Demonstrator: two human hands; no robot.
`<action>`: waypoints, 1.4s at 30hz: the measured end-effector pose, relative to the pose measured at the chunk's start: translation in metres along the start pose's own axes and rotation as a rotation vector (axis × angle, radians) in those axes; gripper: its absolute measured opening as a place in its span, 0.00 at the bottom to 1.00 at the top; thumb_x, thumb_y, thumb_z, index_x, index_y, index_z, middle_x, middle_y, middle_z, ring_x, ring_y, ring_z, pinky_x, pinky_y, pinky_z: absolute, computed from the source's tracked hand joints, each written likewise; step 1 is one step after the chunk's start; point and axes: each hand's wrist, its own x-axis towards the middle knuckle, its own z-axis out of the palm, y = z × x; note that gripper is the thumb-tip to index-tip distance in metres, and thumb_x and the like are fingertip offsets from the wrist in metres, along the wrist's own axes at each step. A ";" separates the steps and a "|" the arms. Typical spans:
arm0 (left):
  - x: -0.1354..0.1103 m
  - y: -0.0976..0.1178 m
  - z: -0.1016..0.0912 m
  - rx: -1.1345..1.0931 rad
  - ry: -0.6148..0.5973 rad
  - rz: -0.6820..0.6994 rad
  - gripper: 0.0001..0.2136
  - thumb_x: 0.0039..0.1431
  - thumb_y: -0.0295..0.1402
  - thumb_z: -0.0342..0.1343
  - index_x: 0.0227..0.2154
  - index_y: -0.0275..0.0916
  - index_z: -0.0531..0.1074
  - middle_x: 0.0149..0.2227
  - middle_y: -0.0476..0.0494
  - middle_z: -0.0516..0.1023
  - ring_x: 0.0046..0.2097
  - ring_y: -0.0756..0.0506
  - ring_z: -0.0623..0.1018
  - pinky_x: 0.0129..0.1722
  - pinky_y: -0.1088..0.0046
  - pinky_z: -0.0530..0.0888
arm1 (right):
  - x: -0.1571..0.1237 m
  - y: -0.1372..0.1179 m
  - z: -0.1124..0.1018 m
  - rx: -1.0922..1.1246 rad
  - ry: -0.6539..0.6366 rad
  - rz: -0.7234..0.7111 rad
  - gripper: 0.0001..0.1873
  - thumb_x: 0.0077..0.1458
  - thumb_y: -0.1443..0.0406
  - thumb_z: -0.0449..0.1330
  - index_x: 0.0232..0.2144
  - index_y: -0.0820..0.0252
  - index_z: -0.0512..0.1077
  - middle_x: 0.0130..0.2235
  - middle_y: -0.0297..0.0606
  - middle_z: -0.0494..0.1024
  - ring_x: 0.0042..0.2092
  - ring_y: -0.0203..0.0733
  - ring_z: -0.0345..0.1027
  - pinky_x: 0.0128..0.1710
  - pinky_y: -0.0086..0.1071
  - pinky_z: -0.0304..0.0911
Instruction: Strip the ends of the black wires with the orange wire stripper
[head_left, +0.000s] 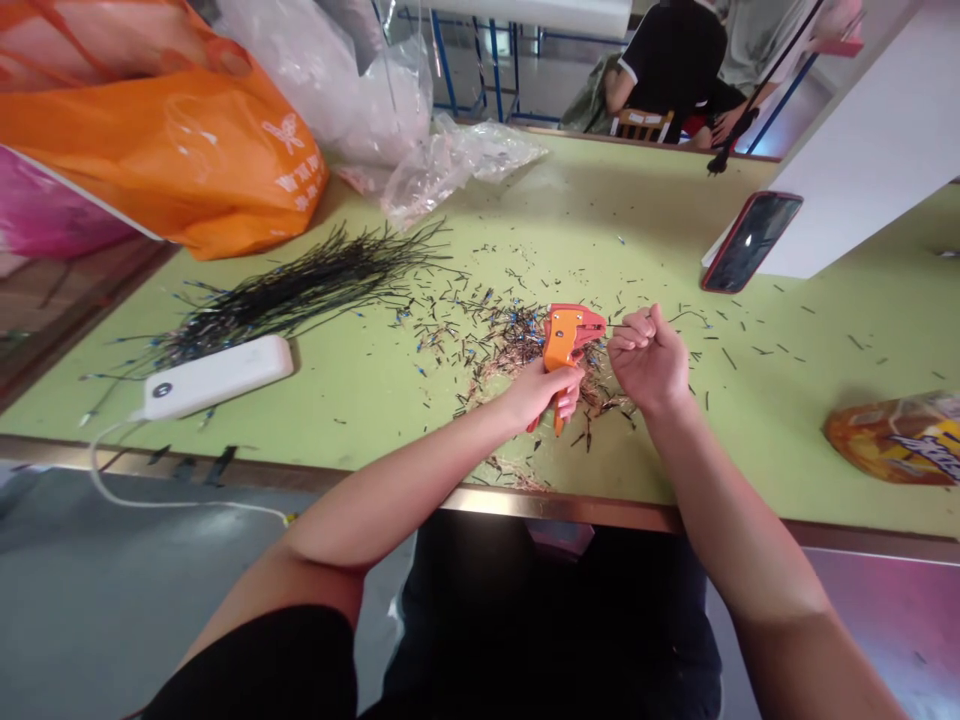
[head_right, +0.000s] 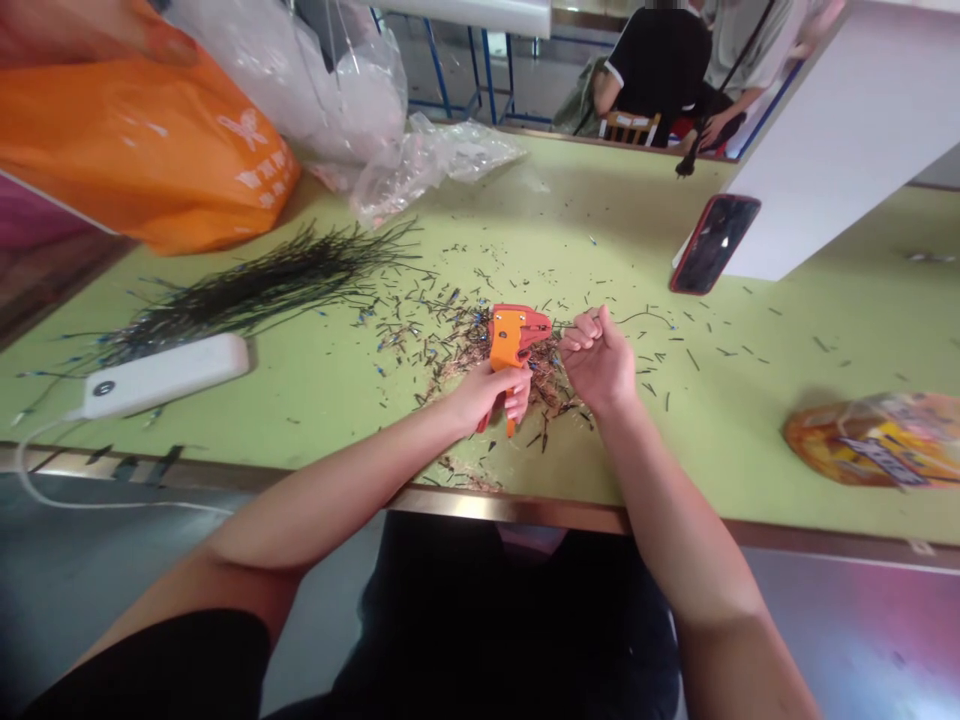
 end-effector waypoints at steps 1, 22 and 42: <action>-0.001 0.001 0.001 -0.019 -0.001 0.002 0.19 0.55 0.41 0.65 0.19 0.41 0.63 0.17 0.57 0.62 0.18 0.54 0.65 0.22 0.74 0.67 | 0.000 0.000 0.000 -0.002 0.003 -0.014 0.29 0.67 0.62 0.66 0.25 0.54 0.50 0.24 0.25 0.50 0.23 0.33 0.45 0.25 0.26 0.57; -0.006 0.040 -0.024 -0.410 0.115 0.118 0.08 0.53 0.37 0.57 0.24 0.40 0.66 0.21 0.54 0.64 0.23 0.52 0.71 0.28 0.72 0.75 | 0.014 -0.032 -0.021 0.212 0.093 -0.161 0.23 0.67 0.69 0.64 0.27 0.53 0.54 0.21 0.20 0.59 0.20 0.28 0.51 0.23 0.23 0.57; -0.015 0.008 -0.002 -0.231 -0.429 -0.094 0.09 0.57 0.38 0.60 0.31 0.37 0.74 0.28 0.45 0.76 0.34 0.43 0.80 0.42 0.61 0.79 | -0.010 0.032 0.005 0.148 -0.042 0.406 0.33 0.67 0.56 0.63 0.20 0.54 0.47 0.19 0.21 0.44 0.19 0.30 0.40 0.19 0.22 0.53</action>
